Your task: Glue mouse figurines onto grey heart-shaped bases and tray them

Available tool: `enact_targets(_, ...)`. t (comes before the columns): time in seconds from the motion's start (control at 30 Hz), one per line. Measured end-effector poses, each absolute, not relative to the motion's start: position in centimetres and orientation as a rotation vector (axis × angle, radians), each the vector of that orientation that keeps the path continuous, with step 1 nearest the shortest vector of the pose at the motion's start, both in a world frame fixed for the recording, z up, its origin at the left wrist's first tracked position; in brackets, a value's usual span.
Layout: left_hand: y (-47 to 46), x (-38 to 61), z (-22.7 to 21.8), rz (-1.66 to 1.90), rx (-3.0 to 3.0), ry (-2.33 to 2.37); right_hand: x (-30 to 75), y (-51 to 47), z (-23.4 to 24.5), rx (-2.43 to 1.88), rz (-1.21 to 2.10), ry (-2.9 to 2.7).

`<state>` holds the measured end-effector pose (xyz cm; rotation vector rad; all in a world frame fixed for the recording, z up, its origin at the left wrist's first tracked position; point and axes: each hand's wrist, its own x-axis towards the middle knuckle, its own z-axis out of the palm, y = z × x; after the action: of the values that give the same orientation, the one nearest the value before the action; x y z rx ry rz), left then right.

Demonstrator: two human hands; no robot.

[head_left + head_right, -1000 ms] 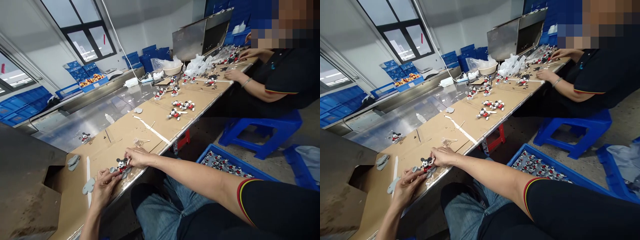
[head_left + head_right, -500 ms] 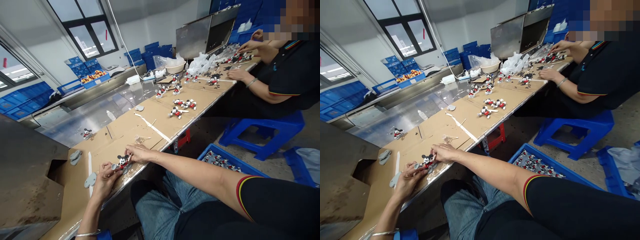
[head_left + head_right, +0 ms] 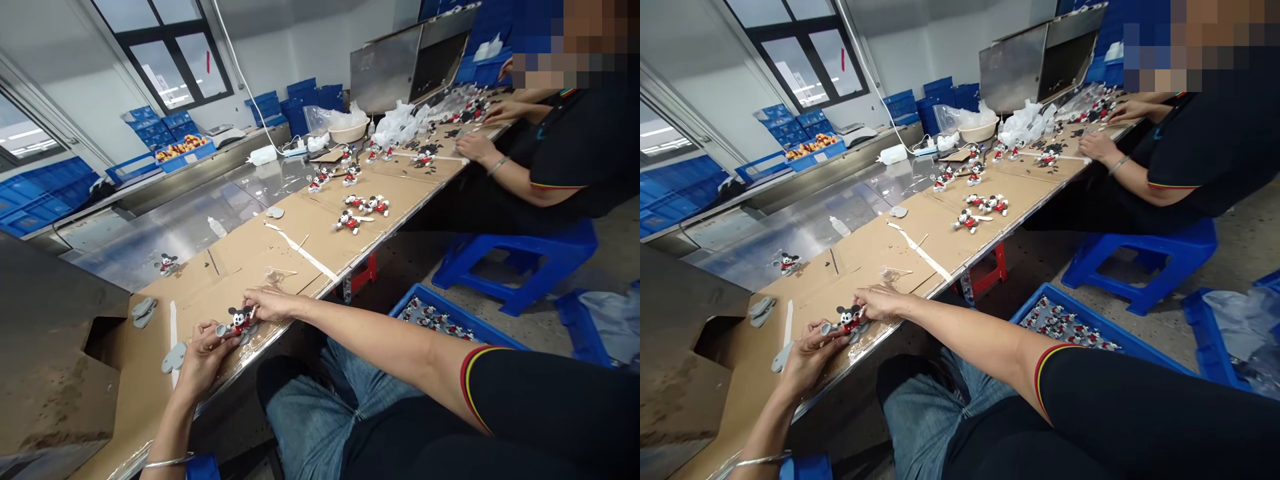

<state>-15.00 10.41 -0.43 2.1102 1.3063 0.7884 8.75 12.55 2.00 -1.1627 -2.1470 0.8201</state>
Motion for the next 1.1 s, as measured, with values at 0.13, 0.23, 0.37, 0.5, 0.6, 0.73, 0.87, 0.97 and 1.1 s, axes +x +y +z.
enact_targets(0.13, 10.5, -15.1, -0.5, 0.783, 2.108, 1.303, 8.8, 12.6, 2.1, -1.186, 0.835, -2.163)
enact_targets(0.23, 10.5, -15.0, -0.4, 0.776, 2.116, 1.294, 8.8, 12.6, 2.0, -1.202, 0.826, -2.163)
enact_targets(0.37, 10.4, -15.0, -0.3, 0.767, 2.125, 1.296, 8.7, 12.6, 1.7, -1.227, 0.801, -2.158)
enact_targets(0.5, 10.2, -14.8, 0.0, 0.754, 2.144, 1.311, 8.7, 12.6, 1.6, -1.235, 0.779, -2.165)
enact_targets(0.6, 9.9, -14.4, 0.4, 0.749, 2.153, 1.334, 8.6, 12.6, 1.6, -1.235, 0.765, -2.168)
enact_targets(0.73, 9.4, -14.1, 1.2, 0.748, 2.147, 1.381, 8.6, 12.6, 1.5, -1.237, 0.759, -2.167)
enact_targets(0.87, 8.9, -14.4, 1.5, 0.762, 2.117, 1.406, 8.6, 12.7, 1.4, -1.245, 0.764, -2.172)
enact_targets(0.97, 8.8, -14.6, 1.4, 0.787, 2.100, 1.406, 8.6, 12.7, 1.4, -1.247, 0.768, -2.176)
enact_targets(1.1, 8.9, -14.2, 1.3, 0.788, 2.095, 1.397, 8.6, 12.6, 1.6, -1.251, 0.766, -2.175)
